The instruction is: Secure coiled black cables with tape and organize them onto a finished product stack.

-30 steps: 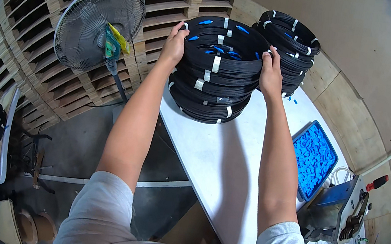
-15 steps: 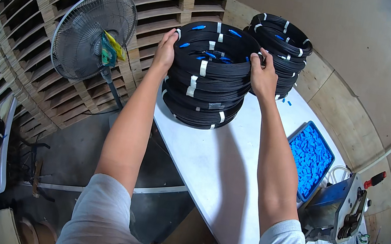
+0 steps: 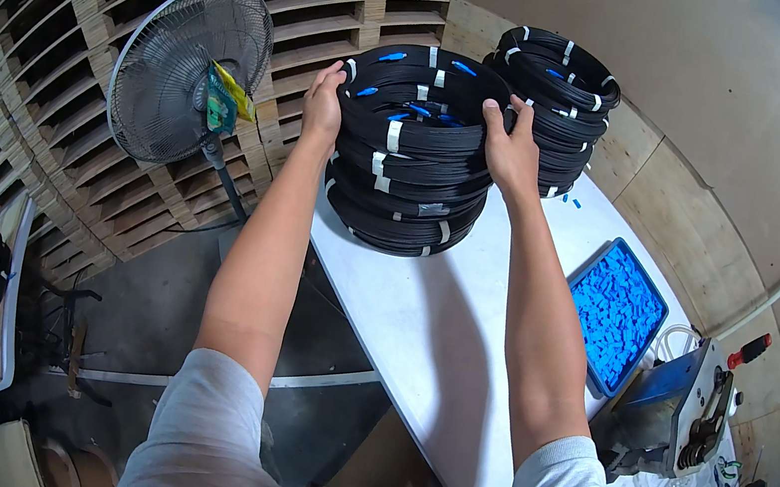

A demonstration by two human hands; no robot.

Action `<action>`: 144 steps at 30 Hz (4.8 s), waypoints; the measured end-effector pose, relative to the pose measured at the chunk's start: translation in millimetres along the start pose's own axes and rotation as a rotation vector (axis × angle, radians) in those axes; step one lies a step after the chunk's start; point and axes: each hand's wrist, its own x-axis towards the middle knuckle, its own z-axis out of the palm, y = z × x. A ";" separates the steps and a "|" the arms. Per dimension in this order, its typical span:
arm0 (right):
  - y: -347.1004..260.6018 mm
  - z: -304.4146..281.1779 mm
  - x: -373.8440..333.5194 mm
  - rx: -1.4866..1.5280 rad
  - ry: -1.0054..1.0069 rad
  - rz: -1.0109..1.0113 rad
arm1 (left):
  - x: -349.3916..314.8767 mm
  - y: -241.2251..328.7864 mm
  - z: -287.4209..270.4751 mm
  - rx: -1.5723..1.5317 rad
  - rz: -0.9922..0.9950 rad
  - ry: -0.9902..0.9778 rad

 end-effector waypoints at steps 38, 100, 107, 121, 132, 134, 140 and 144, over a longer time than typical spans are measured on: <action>24.0 -4.0 11.5 0.196 -0.051 0.055 | -15.4 4.0 4.2 0.173 0.194 0.041; 30.2 3.7 5.1 0.179 -0.026 0.019 | -22.7 2.4 4.7 0.194 0.131 0.001; 26.0 3.4 1.3 0.185 -0.032 0.031 | -21.8 -1.4 2.7 0.158 0.157 -0.005; 47.7 11.3 12.2 0.272 0.065 -0.025 | -9.1 -16.7 5.9 0.159 0.167 -0.022; -24.5 -96.9 -103.1 -0.149 -0.173 -0.287 | -102.2 81.3 43.2 0.833 0.657 0.064; -39.9 -139.0 -144.7 -0.233 -0.206 -0.404 | -161.3 116.4 84.0 0.655 0.846 -0.099; -79.6 -277.8 -266.9 -0.598 -0.054 -0.319 | -323.9 165.6 199.5 0.080 0.939 -0.859; -89.4 -362.6 -331.5 -0.822 0.242 -0.352 | -405.5 191.9 265.6 -0.170 0.882 -1.165</action>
